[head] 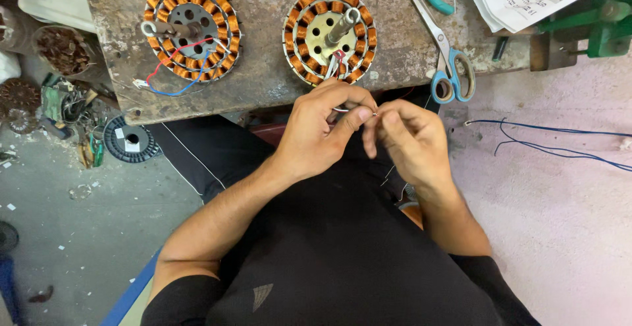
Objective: The person uses a soldering iron and pliers to solder wires to two circular copper-wound stator components on a workbench. They then strip and twist additional wires and connect them to the stator terminals.
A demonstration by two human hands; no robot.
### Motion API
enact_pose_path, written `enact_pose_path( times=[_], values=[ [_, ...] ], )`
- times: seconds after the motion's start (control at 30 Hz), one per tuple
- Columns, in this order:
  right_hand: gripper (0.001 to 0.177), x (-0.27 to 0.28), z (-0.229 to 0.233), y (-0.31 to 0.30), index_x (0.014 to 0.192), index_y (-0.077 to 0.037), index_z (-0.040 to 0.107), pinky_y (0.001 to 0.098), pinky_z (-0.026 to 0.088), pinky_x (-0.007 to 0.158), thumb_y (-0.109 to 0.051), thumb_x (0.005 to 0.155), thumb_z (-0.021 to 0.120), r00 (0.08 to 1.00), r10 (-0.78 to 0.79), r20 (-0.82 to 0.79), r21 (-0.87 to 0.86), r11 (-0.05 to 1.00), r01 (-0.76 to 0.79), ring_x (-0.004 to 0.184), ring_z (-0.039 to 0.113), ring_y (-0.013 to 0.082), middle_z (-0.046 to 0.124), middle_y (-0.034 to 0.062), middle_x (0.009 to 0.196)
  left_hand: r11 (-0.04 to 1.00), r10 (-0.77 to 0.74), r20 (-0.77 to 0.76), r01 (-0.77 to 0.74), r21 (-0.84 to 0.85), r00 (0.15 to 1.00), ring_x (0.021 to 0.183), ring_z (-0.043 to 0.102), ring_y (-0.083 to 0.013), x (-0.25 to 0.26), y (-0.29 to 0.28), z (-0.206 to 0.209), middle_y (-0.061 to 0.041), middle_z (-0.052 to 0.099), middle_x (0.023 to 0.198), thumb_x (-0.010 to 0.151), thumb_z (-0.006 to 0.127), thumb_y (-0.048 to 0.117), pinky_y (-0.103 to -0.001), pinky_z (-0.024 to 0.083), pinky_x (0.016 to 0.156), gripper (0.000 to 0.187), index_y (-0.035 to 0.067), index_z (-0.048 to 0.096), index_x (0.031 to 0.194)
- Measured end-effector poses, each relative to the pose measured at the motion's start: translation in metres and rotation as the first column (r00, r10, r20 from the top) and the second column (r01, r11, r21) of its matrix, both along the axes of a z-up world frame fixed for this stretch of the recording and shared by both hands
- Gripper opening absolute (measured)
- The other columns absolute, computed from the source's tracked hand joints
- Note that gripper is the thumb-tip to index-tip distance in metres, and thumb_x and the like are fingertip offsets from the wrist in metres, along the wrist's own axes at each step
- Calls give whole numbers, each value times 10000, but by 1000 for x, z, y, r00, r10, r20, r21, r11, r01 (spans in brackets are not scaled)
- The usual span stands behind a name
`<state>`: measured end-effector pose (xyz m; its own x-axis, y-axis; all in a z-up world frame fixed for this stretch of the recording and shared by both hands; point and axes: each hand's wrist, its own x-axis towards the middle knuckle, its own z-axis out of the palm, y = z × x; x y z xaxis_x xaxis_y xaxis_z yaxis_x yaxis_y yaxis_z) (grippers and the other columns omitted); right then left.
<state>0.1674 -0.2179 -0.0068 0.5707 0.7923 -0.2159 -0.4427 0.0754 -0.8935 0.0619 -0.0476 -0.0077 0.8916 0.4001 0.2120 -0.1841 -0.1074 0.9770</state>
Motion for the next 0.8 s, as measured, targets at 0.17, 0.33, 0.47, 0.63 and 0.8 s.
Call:
enact_pose_path(
  times=[0.17,0.33,0.47,0.63,0.8],
  values=[
    [235,-3,26,10,1122,43,647,341,569,794,3,949,802,140,-3,990,-20,987,162,901,692,258,670,173,1044,1000,-2,-15,2,-10,1000,935,677,-180,0,1,0,-51,716,996,974,712,72,-309,553,821,85,50,711,1057],
    [141,-2,27,16,1007,49,660,360,553,693,67,919,770,-44,-21,999,29,985,172,784,686,288,679,162,915,999,1,6,-1,35,1000,931,667,-192,0,0,-1,-57,707,976,969,716,66,-316,549,809,77,48,707,1043],
    [131,-3,11,19,1019,45,651,347,556,699,55,931,747,653,-13,757,-158,967,202,789,681,260,678,154,930,997,-10,60,6,75,998,939,656,-196,-1,2,-4,-55,720,986,966,721,65,-321,539,840,84,48,696,1045],
    [118,-10,7,18,1034,40,639,330,561,707,40,947,719,994,-87,60,-56,994,90,796,674,225,678,144,948,1000,5,15,-5,1,1000,902,657,-180,-2,5,-5,-46,708,949,969,713,62,-316,539,816,62,56,710,1031],
    [124,-26,14,20,1020,62,642,316,543,721,44,946,740,211,-63,975,-13,940,342,800,661,211,667,160,966,997,-13,-10,12,-75,1000,890,665,-162,-1,3,-4,-39,688,965,985,704,90,-300,558,785,78,68,712,1060]
  ],
)
